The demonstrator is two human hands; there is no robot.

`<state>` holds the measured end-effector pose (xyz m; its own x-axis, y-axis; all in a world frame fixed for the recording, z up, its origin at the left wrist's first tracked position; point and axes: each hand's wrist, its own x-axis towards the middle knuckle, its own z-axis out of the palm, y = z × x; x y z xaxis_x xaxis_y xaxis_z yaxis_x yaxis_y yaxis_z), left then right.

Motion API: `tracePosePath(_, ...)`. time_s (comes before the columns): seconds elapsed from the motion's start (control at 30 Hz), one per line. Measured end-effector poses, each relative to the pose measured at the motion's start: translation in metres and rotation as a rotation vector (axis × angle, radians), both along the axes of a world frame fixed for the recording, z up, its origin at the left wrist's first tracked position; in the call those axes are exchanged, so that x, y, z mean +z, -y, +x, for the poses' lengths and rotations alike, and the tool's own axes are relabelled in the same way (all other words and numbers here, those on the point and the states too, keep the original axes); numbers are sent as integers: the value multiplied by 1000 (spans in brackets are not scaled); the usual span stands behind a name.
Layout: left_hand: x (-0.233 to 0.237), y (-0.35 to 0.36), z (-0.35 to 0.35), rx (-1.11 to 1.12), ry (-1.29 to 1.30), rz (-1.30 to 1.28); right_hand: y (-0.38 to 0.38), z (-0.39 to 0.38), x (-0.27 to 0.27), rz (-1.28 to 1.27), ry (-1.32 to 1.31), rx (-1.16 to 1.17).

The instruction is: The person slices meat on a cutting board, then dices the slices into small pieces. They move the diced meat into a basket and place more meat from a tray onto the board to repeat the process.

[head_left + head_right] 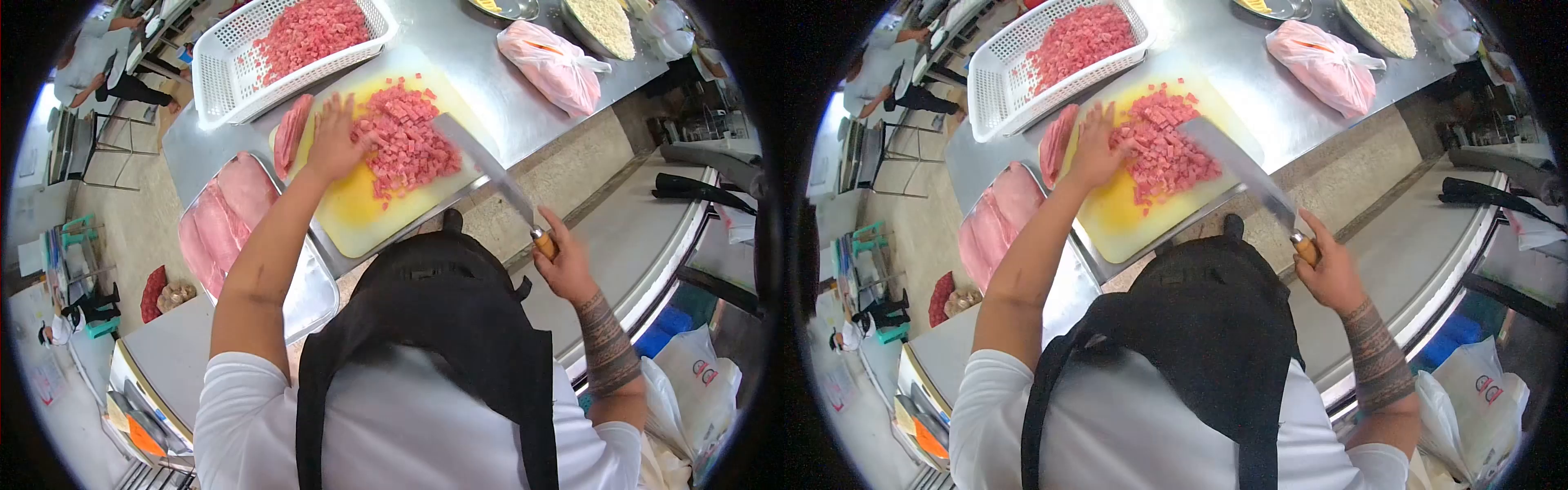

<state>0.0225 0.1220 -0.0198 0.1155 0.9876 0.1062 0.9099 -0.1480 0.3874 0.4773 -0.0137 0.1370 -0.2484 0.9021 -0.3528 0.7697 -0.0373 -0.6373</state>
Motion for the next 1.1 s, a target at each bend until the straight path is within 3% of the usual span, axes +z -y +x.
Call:
tracePosePath(0.03, -11, -14, -2, 22, 58, 6, 7, 3, -14, -19, -115, -104)
tracePosePath(0.07, -21, -25, -4, 42, 117, 7, 14, 8, -43, 148, -131, -55)
tracePosePath(0.17, -24, -32, 23, -33, 251, 1, 12, -30, -70, -94, -335, -281)
tracePosePath(0.2, -21, -31, 37, -80, 288, -1, 14, -41, -99, 38, -318, -220)
tracePosePath(0.4, -10, -30, 34, -46, 503, 8, -5, -163, -109, -83, -545, -314)
tracePosePath(0.47, -7, -45, 22, -39, 408, 23, -4, -178, -108, -95, -573, -310)
tracePosePath(0.53, -12, -67, 16, -18, 383, 40, -5, -182, -106, -8, -585, -234)
tracePosePath(0.67, -11, -91, 10, -185, 323, -165, -18, -153, -86, -105, -580, -217)
tracePosePath(0.77, 3, -71, 16, -318, 331, -137, -66, -116, -70, -7, -369, -180)
tracePosePath(0.8, 14, -64, 13, -336, 347, -260, -86, -106, -67, 45, -274, -158)
tracePosePath(0.9, 33, -30, 9, -248, 488, -231, -139, -82, -60, 98, -183, -14)
tracePosePath(1.1, 45, 45, -12, 49, 310, 136, -167, -96, -77, -46, -229, 249)
